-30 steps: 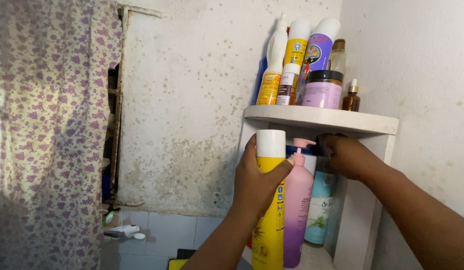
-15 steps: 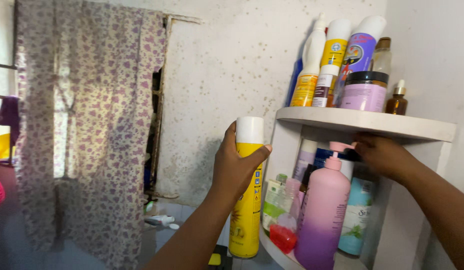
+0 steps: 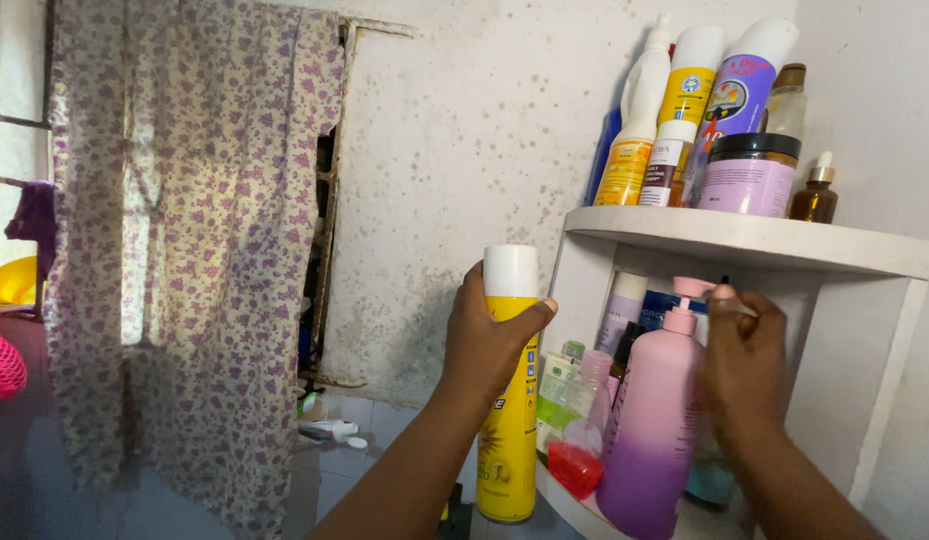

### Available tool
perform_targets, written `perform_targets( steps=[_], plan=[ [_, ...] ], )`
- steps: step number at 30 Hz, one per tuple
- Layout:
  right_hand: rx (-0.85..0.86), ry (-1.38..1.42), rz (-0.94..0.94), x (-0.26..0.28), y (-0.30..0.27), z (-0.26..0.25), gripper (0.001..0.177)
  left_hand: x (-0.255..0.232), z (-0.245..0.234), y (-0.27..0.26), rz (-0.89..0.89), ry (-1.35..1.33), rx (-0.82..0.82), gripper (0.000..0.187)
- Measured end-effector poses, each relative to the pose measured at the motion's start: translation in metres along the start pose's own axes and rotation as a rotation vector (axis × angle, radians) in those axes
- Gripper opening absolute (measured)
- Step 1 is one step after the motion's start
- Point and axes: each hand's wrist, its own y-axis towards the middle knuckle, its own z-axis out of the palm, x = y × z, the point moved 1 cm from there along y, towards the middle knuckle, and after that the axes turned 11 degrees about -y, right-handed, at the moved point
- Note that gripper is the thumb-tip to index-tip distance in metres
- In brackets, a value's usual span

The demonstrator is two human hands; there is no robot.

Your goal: The person rearranges personal care items on a two-tier bathroom corner shelf. They move bottles and tubes between the upper and lower shelves, adjusting positions to fit them neatly.

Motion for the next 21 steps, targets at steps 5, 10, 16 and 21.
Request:
perform_targets(
  steps=[5,10,16,21],
  plan=[
    [0.023,-0.466,-0.223,-0.002,-0.027,0.015,0.108,0.002,0.019,-0.007,0.028,-0.039,-0.032,0.074],
    [0.114,-0.526,-0.053,-0.002,-0.032,0.013,0.131,-0.004,0.028,-0.010,0.030,-0.083,-0.012,0.070],
    [0.084,-0.598,-0.086,-0.016,-0.018,0.001,0.128,-0.009,0.033,-0.013,0.018,-0.177,0.020,0.069],
    [0.039,-0.610,-0.144,-0.034,-0.006,-0.029,0.129,-0.014,0.045,-0.016,-0.001,-0.195,0.034,0.066]
  ],
)
